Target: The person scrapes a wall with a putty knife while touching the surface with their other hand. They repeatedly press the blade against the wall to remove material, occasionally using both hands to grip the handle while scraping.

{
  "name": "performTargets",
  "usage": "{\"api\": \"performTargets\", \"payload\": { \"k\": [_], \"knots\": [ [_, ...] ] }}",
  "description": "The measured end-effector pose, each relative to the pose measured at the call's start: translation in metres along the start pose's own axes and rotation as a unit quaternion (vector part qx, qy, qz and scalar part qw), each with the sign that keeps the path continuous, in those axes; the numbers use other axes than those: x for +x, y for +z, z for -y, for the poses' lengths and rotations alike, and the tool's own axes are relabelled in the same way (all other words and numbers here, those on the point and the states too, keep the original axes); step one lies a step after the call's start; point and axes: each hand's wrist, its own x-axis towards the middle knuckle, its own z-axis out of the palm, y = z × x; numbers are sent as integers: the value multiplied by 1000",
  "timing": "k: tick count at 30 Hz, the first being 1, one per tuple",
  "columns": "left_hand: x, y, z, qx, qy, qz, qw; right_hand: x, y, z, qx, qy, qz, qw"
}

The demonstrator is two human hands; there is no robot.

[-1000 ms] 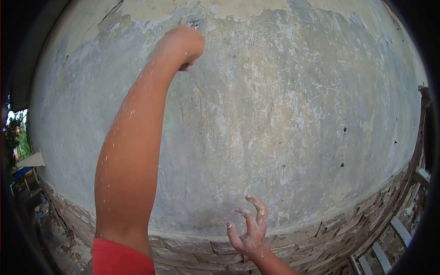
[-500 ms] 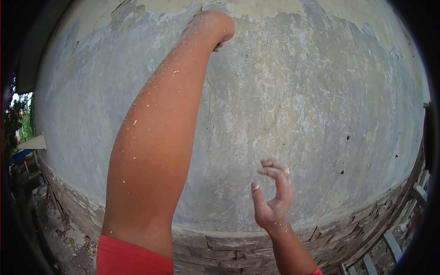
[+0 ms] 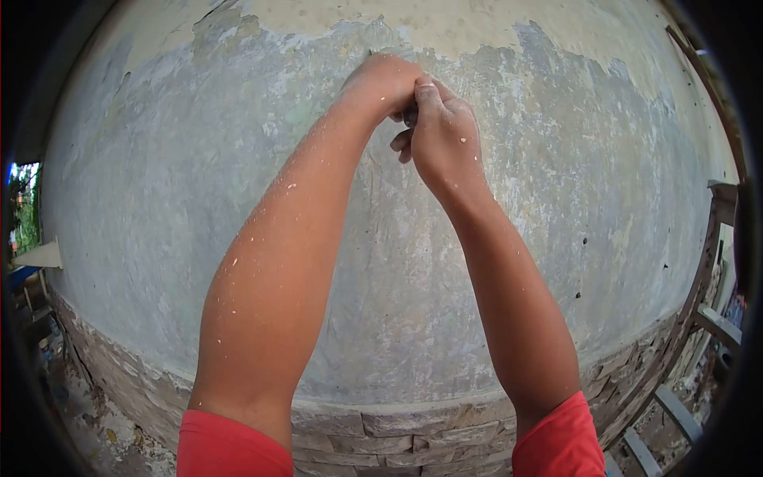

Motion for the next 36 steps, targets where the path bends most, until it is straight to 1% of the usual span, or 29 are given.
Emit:
{"api": "performTargets", "payload": {
  "k": [1,2,3,5,6,7,8,9,10,11,12,13,14,15,16,18,19,21,22,24,25,26,27,28,30,31,32,33,36],
  "knots": [
    [1,6,10,-4,22,-28,999,-3,-3,1,-65,-41,-5,997],
    [4,12,17,-8,45,-56,997,-6,-8,3,-106,-7,19,994],
    [5,14,16,-10,53,-55,997,-9,-11,5,-109,-11,13,994],
    [6,19,19,57,36,-64,996,-16,-14,4,-129,16,26,991],
    [6,14,15,51,61,-30,996,-14,-15,4,-132,14,22,991],
    [13,12,18,47,64,-29,996,-12,-17,2,-195,16,21,980],
    [24,11,20,134,71,23,988,-11,-19,0,-258,19,20,966],
    [25,8,15,222,79,74,969,-10,-20,-2,-261,18,15,965],
    [21,9,16,220,83,75,969,-10,-20,-5,-351,9,10,936],
    [12,14,21,172,105,21,979,-13,-21,-7,-438,3,7,899],
    [0,16,23,123,125,-35,984,-17,-21,-6,-440,4,4,898],
    [-7,20,30,121,128,-37,984,-21,-20,-4,-439,1,8,898],
    [-11,26,40,255,218,-116,935,-24,-21,-3,-438,1,10,899],
    [-10,33,47,381,300,-192,853,-22,-22,-3,-440,2,7,898],
    [-5,40,52,378,303,-191,854,-17,-23,-4,-428,-20,6,904],
    [5,48,57,313,417,-285,805,-11,-24,-4,-417,-41,4,908],
    [10,48,58,311,417,-285,805,-8,-24,-2,-418,-41,9,908],
    [18,47,61,231,469,-239,818,-12,-26,1,-421,-38,14,906],
    [18,52,62,228,470,-239,818,-20,-27,1,-437,-20,20,899],
    [17,63,64,151,461,-149,862,-28,-30,1,-454,-2,26,891],
    [20,64,64,151,461,-151,861,-29,-31,2,-464,13,30,885],
    [25,66,62,167,467,-176,851,-29,-33,1,-474,30,32,880],
    [29,65,59,182,471,-201,839,-23,-33,-1,-474,28,30,879],
    [35,65,55,181,471,-202,840,-14,-32,-5,-478,22,24,878],
    [44,60,42,185,438,-186,860,-6,-33,-5,-482,16,19,876],
    [42,60,38,185,437,-186,860,-6,-34,0,-485,-7,17,875],
    [37,61,35,195,412,-172,873,-7,-35,3,-486,-28,16,873],
    [32,61,33,204,388,-157,885,-10,-36,6,-485,-26,18,874],
    [23,62,30,210,374,-149,891,-12,-40,15,-474,-31,37,879]
  ]
}}
